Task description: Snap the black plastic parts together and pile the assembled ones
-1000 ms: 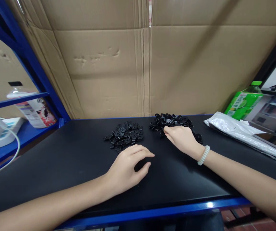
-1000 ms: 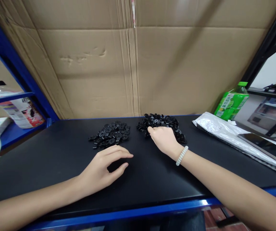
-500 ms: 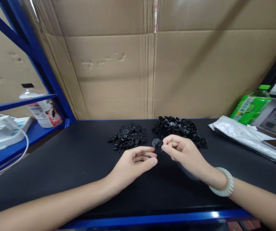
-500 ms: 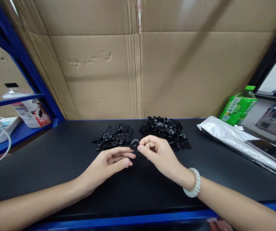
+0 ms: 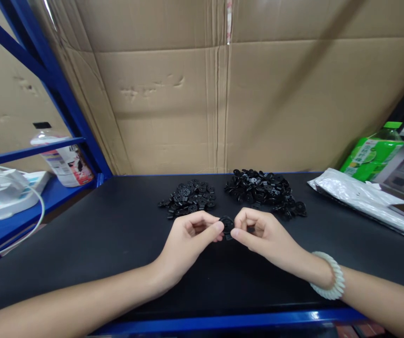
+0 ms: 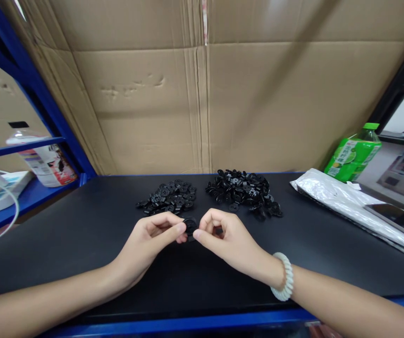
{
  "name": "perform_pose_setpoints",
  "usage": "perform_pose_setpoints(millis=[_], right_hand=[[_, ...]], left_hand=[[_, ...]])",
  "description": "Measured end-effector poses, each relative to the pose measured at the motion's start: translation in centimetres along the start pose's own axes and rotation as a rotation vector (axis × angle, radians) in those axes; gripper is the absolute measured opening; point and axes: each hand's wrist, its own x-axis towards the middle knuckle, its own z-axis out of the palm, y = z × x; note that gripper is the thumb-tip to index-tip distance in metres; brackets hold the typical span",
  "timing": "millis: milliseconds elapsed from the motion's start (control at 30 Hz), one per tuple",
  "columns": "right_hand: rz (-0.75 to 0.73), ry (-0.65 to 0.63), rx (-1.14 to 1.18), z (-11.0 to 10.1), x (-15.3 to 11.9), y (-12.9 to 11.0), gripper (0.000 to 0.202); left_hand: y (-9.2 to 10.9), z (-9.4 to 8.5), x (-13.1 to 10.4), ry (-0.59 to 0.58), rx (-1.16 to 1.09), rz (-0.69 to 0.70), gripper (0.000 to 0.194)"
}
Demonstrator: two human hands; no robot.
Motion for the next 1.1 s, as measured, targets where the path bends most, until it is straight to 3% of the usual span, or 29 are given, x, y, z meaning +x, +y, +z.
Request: perform_pose_setpoints(millis=[167,667,1100], right_hand=[[0.033,-0.035,0.163,0.1,0.25,0.2,0.026],[-0.008,0.029,0.064,0.21,-0.09,0.06,0.023],[0.052,-0.047,0.067,0.11,0.36,0.91,0.025]], left_hand=[[0.05,-0.06,-0.21,-0.042,0.063,-0.002,0.015],[-0.14,0.09,-0.38,-0.088,0.034,-0.036,0.012],[-0.6,-0.06,-0.04,-0.119,0.145,-0.012,0.015]])
